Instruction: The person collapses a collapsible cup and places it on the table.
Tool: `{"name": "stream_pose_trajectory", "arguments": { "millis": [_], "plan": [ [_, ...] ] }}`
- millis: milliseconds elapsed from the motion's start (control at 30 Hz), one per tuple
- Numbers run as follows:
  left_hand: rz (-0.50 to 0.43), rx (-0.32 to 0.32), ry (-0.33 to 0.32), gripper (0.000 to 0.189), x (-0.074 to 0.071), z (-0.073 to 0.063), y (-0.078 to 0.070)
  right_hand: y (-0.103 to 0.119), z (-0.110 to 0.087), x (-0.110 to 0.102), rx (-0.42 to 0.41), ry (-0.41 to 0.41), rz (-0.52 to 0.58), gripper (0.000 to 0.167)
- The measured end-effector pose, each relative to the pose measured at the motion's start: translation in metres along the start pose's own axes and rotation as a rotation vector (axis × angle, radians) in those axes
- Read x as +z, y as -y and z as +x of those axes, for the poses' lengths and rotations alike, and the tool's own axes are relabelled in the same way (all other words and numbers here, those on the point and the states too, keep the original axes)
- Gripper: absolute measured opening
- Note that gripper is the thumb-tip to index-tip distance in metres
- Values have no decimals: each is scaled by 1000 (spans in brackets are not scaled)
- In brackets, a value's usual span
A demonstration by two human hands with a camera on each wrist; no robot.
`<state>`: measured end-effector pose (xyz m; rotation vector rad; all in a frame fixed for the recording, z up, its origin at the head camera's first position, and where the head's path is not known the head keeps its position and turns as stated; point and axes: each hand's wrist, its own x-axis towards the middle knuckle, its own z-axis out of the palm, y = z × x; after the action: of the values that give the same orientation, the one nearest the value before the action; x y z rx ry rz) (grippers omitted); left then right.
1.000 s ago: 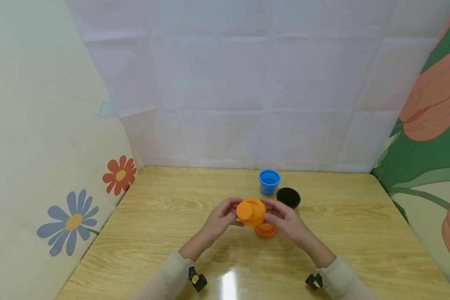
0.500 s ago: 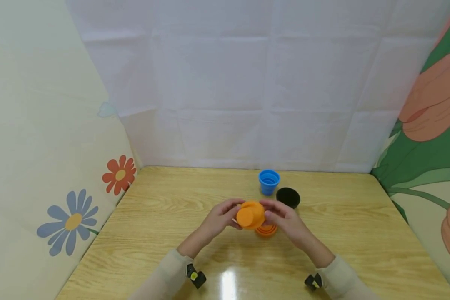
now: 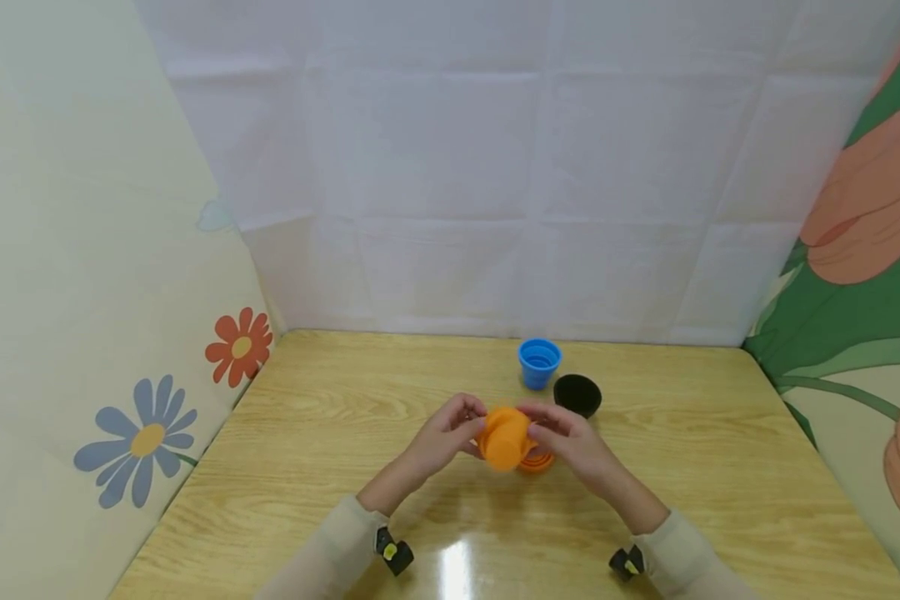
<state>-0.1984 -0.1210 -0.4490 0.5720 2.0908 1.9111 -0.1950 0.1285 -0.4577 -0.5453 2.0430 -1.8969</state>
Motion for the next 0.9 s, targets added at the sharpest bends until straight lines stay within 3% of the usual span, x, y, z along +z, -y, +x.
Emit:
{"name": "stream_pose_trajectory", "arguments": {
  "millis": [267, 467, 700, 900],
  "plan": [
    [99, -35, 43, 33, 6, 5, 1, 0, 0, 0, -22, 29, -35, 48],
    [164, -46, 23, 32, 8, 7, -2, 1, 1, 0, 34, 18, -63, 50],
    [175, -93, 49, 33, 9, 8, -1, 1, 0, -1, 71, -1, -87, 47],
    [201, -61, 21, 26, 11, 8, 1, 1, 0, 1, 46, -5, -101, 39]
  ]
}}
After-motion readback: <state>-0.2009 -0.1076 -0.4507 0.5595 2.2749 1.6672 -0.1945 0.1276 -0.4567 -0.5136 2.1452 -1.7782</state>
